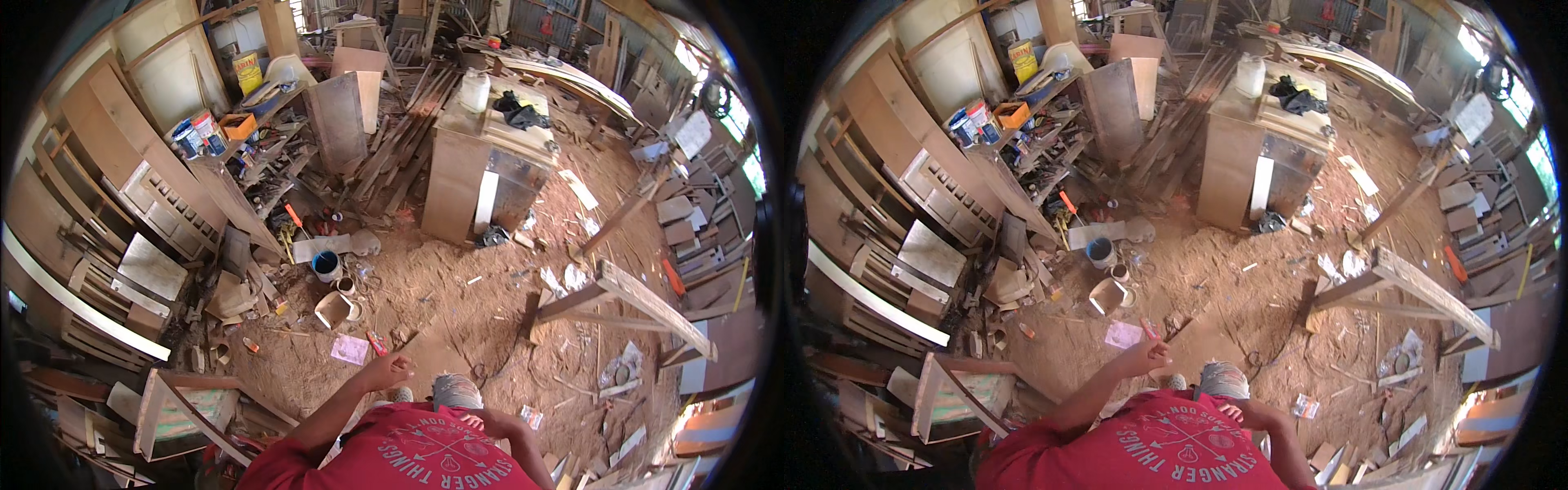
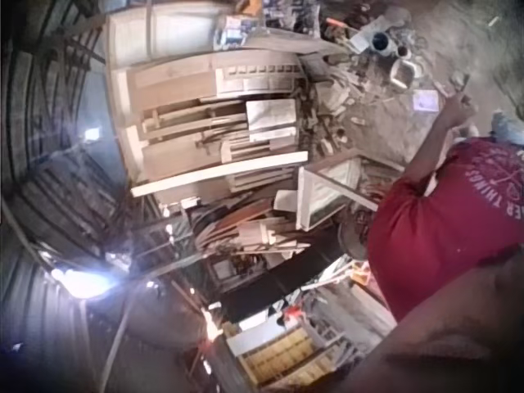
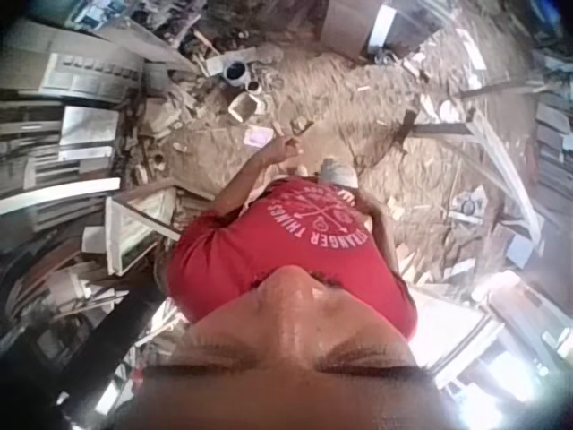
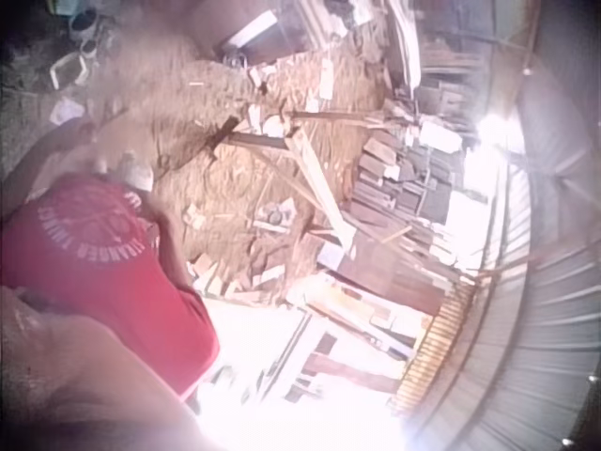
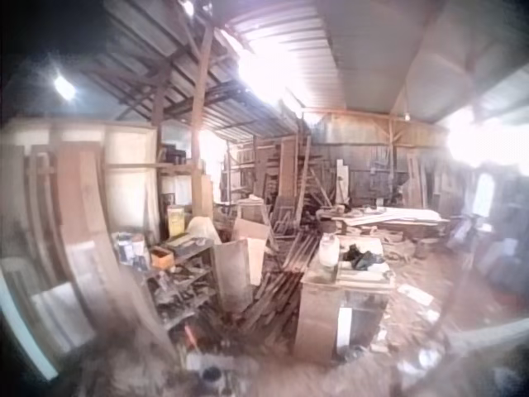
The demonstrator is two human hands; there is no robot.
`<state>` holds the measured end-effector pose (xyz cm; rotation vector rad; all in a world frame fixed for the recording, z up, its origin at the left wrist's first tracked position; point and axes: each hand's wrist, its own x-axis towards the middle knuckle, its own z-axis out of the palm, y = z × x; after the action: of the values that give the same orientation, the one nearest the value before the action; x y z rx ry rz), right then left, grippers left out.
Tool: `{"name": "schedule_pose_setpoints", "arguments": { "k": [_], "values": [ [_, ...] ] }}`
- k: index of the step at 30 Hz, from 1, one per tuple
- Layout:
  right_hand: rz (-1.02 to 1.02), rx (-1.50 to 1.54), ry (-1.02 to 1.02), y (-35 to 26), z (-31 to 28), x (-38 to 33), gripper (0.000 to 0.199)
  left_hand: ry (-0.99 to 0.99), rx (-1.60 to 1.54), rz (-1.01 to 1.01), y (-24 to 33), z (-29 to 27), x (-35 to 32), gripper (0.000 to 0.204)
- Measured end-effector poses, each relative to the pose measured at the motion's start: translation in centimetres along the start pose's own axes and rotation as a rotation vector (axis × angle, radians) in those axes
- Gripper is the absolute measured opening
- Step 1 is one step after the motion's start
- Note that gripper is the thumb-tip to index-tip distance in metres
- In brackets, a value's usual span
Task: The person selects screws from an orange box and uses a power drill to join two pieces of wood together.
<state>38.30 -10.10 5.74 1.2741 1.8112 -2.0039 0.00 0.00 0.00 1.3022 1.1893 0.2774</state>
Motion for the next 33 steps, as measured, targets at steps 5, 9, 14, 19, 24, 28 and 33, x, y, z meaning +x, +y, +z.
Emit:
{"name": "schedule_pose_setpoints", "arguments": {
  "k": [5, 9, 14, 19, 24, 28, 33],
  "values": [
    [-0.038, 0.019, 0.112, -5.9, -14.2, 6.2, 0.061, 0.097, -0.034, -0.018, 3.0, -6.4, 9.6, 0.066],
    [-0.218, -0.144, 0.112, -6.2, -23.7, 13.8, 0.055, 0.205, -0.036, -0.064, 5.1, -9.1, 16.2, 0.067],
    [-0.563, -0.306, 0.098, -10.1, -35.8, 25.0, 0.038, 0.346, -0.214, 0.017, 10.6, -14.7, 23.7, 0.054],
    [-0.637, -0.49, -0.017, -18.3, -44.6, 34.7, 0.033, 0.468, -0.343, 0.026, 11.7, -20.1, 29.4, 0.052],
    [-0.582, -0.48, -0.083, -22.0, -54.0, 44.8, 0.035, 0.592, -0.356, -0.127, 10.9, -29.4, 35.6, 0.049],
    [-0.422, -0.042, -0.25, -27.5, -59.7, 51.7, 0.032, 0.649, 0.007, -0.076, -2.3, -38.5, 42.6, 0.052],
    [-0.351, 0.398, -0.016, -36.6, -66.6, 60.4, 0.031, 0.894, -0.108, -0.263, -0.8, -47.3, 45.9, 0.068]
  ]
}}
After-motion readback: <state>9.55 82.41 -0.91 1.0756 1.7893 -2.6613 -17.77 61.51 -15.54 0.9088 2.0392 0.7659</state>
